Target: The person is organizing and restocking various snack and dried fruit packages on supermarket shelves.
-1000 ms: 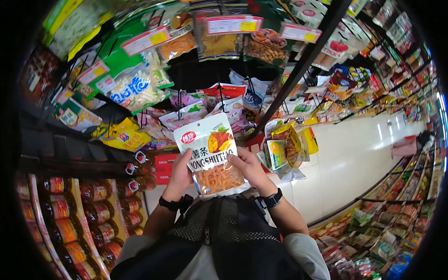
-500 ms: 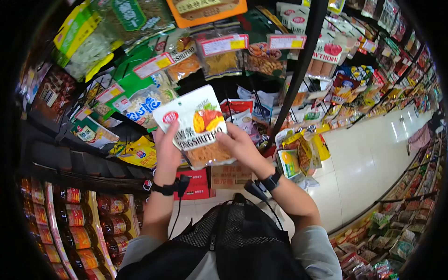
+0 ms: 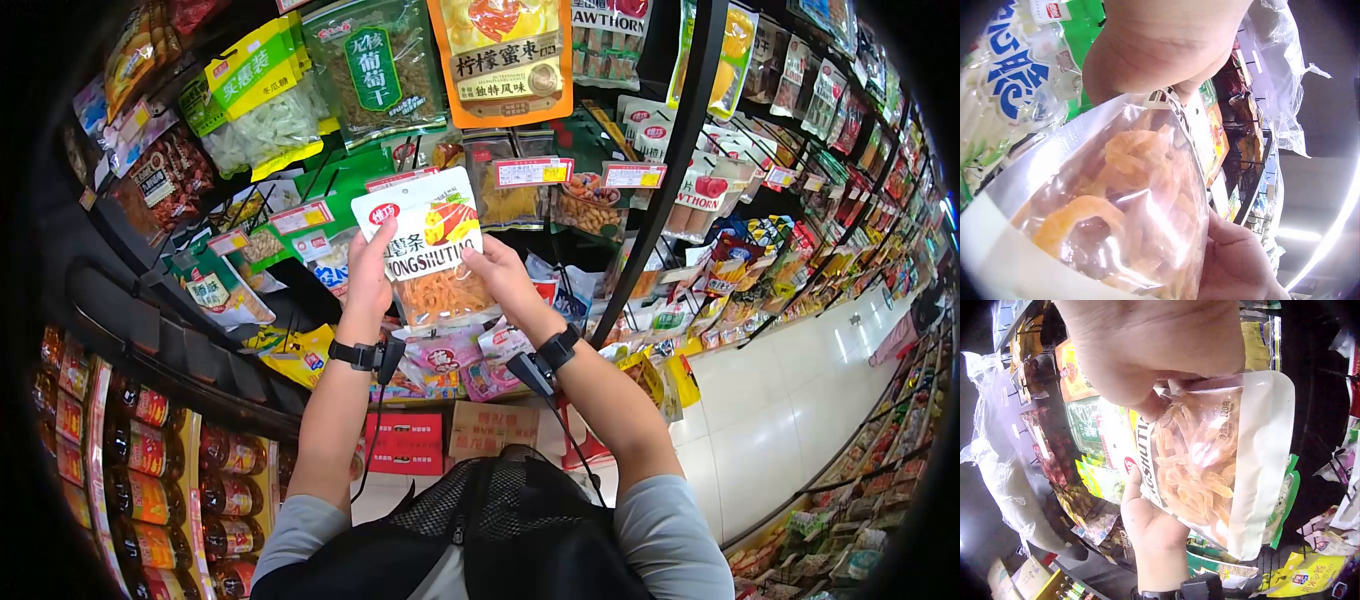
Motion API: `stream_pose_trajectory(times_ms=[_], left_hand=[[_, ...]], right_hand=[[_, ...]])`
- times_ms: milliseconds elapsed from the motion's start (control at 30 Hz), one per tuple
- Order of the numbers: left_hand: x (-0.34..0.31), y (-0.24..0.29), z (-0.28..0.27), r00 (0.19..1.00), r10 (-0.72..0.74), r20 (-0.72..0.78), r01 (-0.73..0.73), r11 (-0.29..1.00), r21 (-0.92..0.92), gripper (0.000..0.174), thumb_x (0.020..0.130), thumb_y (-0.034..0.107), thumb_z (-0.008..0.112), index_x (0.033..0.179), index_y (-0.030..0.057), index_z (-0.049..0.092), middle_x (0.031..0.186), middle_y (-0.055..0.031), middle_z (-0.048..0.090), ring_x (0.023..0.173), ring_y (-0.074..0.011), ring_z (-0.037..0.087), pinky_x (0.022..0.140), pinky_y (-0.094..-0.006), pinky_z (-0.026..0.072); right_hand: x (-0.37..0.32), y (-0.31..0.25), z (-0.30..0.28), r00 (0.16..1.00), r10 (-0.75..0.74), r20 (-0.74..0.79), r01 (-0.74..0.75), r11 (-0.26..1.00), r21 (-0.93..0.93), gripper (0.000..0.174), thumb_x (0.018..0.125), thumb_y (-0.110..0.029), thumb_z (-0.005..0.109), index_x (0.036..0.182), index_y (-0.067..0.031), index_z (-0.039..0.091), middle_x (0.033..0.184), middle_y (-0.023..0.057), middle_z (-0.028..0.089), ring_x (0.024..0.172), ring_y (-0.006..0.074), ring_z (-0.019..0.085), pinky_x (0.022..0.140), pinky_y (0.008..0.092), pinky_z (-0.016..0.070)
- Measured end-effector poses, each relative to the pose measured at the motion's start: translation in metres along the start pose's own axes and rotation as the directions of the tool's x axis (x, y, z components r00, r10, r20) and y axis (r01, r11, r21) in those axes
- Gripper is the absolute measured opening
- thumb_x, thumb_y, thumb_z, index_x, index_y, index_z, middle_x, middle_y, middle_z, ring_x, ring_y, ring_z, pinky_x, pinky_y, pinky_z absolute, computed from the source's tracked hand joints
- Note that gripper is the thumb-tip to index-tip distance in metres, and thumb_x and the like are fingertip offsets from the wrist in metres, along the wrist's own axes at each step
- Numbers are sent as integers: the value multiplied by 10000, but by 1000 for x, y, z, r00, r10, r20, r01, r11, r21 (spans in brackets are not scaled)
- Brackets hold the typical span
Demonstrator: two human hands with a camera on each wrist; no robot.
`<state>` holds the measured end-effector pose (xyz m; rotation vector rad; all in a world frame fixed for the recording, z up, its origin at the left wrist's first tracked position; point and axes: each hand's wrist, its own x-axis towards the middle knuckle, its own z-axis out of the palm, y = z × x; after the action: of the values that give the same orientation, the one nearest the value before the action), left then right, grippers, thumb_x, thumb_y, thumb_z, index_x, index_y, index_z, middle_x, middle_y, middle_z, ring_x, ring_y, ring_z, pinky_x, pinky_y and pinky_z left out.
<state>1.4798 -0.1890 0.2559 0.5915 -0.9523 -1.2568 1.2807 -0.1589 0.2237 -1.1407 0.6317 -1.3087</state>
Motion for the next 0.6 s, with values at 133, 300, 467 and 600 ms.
stream_pose_trajectory(times_ms=[133,300,467,600], left_hand=[[-6,-11,-4,1000,-21,-6,21,1000,1,276,961,145,646,1191,-5,618,1134,-86,687,986,-157,670,848,-296,537],[-2,-28,-11,999,-35,23,35,999,20,274,957,139,653,1188,-4,621,1142,-77,686,996,-150,661,856,-297,524],[-6,-42,-17,998,-59,22,57,996,72,279,951,148,667,1183,0,623,1134,-67,687,993,-139,653,849,-294,515],[12,-31,-14,997,43,69,-45,999,22,274,955,141,662,1190,8,619,1128,-60,686,988,-141,655,853,-291,514]], right_hand=[[-2,17,-12,999,43,-21,-43,999,2,287,1007,-149,558,1237,19,582,1170,81,670,1064,134,617,938,300,478],[-7,20,-15,996,78,-34,-78,997,15,284,1012,-143,541,1250,8,578,1203,76,655,1076,142,615,948,309,476],[-6,48,-40,997,68,-29,-70,995,-77,312,1023,-143,518,1301,-6,554,1268,72,629,1133,157,598,992,320,458],[9,21,-23,999,-7,-49,3,995,-97,277,1004,-134,549,1243,-1,591,1148,39,660,1019,113,585,928,293,453]])
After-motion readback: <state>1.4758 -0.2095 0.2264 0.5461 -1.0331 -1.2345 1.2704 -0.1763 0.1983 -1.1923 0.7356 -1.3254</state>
